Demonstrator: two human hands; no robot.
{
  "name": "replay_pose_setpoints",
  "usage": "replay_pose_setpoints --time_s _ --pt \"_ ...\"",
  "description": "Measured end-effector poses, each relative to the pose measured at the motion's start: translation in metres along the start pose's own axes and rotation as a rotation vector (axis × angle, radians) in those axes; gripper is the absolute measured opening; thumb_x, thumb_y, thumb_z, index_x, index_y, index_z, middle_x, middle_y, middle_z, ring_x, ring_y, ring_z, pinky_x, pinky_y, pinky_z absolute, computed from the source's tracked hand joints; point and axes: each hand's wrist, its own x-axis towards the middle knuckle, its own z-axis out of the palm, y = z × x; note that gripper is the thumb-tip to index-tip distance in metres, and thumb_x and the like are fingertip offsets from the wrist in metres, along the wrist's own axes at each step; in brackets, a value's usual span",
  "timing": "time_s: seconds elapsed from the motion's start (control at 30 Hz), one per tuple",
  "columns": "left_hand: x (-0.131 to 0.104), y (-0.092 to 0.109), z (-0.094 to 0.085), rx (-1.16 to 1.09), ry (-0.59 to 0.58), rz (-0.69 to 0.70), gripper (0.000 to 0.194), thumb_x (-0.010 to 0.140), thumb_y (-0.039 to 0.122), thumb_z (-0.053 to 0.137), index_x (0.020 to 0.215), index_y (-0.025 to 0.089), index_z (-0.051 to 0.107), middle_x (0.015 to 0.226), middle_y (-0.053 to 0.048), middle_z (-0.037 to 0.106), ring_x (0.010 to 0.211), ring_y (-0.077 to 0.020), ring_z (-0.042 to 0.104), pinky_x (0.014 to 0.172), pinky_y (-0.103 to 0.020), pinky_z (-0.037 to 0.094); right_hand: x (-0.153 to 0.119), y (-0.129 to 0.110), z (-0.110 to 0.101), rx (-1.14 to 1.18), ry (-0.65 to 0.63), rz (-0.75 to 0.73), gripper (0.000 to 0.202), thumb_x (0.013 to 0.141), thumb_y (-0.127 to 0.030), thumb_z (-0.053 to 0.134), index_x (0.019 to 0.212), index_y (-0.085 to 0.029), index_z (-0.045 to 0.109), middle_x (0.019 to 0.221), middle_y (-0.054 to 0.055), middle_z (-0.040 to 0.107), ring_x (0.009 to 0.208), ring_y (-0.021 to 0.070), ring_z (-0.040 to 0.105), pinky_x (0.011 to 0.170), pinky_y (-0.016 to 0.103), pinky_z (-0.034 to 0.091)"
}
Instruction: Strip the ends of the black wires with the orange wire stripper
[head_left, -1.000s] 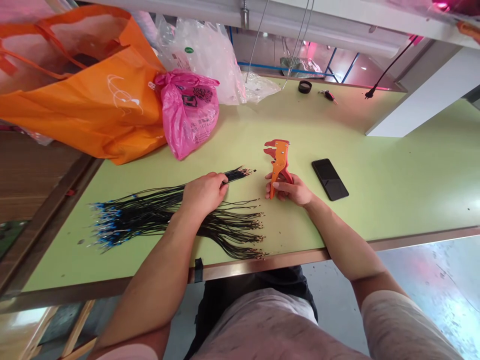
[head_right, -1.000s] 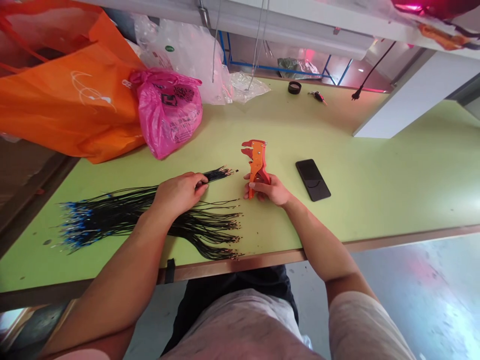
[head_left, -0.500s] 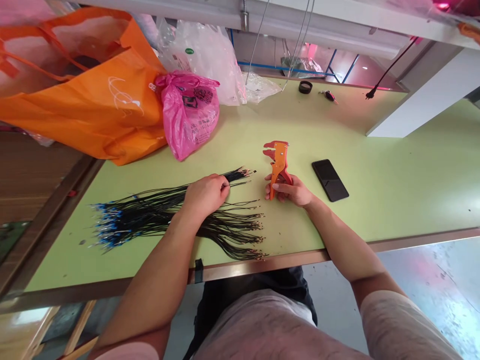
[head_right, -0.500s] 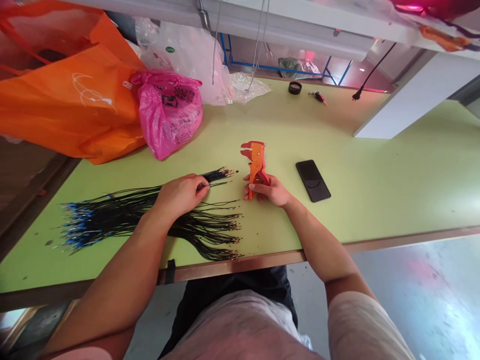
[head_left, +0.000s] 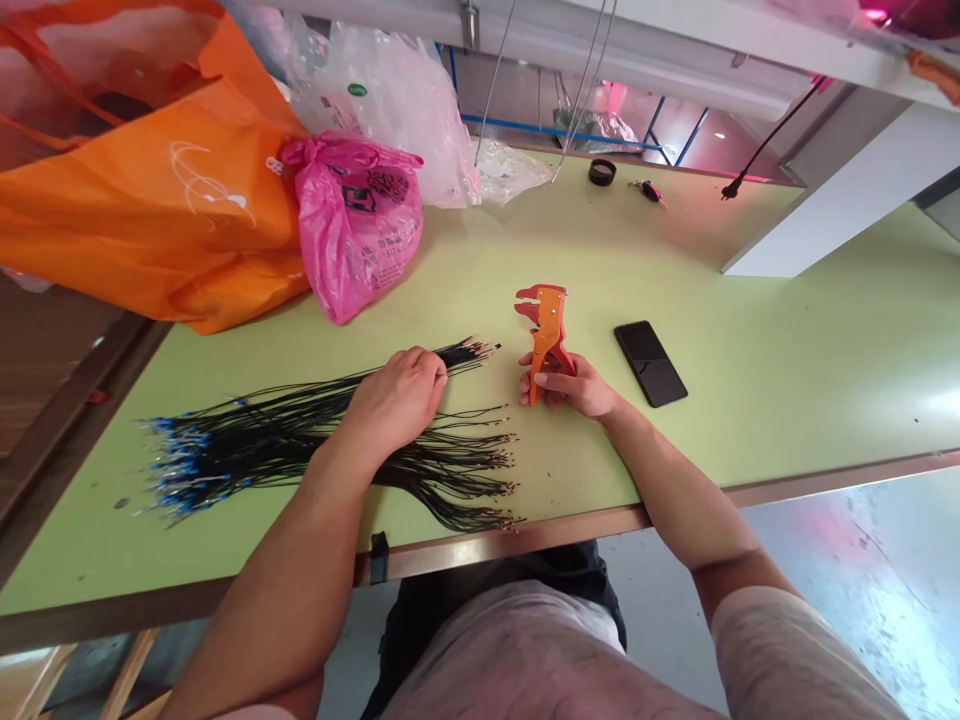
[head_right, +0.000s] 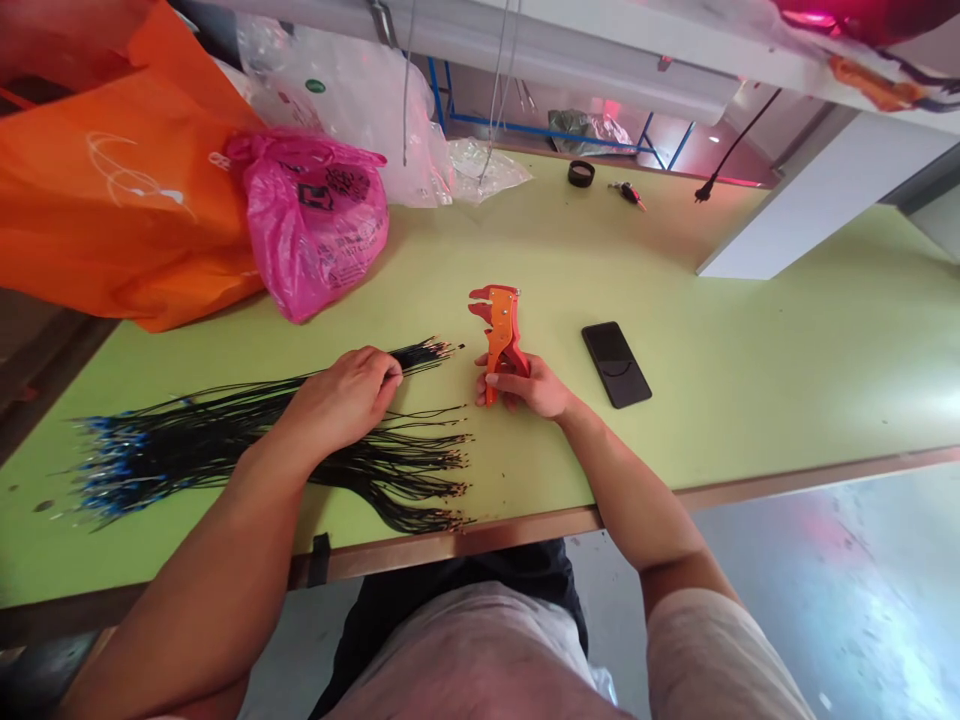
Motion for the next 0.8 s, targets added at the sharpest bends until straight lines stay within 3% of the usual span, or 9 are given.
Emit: replay_pose_setpoints --time_s 0.17,0.3,0.47,0.8 --pt "0.0 -0.003 -0.003 -0.083 -0.036 -0.063 0.031 0.101 0.028 0.038 0.117 0.019 0.063 0.105 -0.012 0.076 0.093 -0.03 0.072 0.079 -0.04 0.053 -0.001 -0.001 0.001 -0.053 -0.019 0.001 0.042 0.087 -0.04 0.08 0.116 -0.016 0.063 0.092 0.009 0.075 0.08 0.022 0.075 0.048 0.025 0.041" --pt "0.001 -0.007 0.002 -0.201 0.069 -0.002 0.039 0.102 0.032 0.037 0.129 0.02 0.062 0.125 -0.011 0.074 0.1 -0.028 0.072 0.084 -0.038 0.053 -0.002 0.0 0.002 -0.124 -0.035 -0.025 0.041 0.089 -0.039 0.079 0.118 -0.015 0.062 0.091 0.009 0.075 0.078 0.0207 0.073 0.05 0.026 0.041" --pt "0.004 -0.008 0.007 -0.302 0.104 0.033 0.04 0.101 0.032 0.039 0.127 0.019 0.067 0.124 -0.011 0.075 0.103 -0.0264 0.072 0.088 -0.037 0.053 -0.001 0.003 0.003 -0.156 -0.015 -0.031 0.042 0.089 -0.039 0.079 0.12 -0.015 0.062 0.091 0.01 0.076 0.079 0.0213 0.073 0.049 0.026 0.041" --pt "0.009 -0.008 0.012 -0.497 0.191 0.09 0.038 0.1 0.04 0.045 0.115 0.021 0.075 0.112 -0.008 0.078 0.09 -0.0233 0.07 0.081 -0.034 0.051 0.0 0.003 0.009 -0.174 0.06 -0.046 0.051 0.087 -0.039 0.081 0.126 -0.019 0.056 0.091 0.008 0.077 0.076 0.0209 0.074 0.047 0.024 0.04"
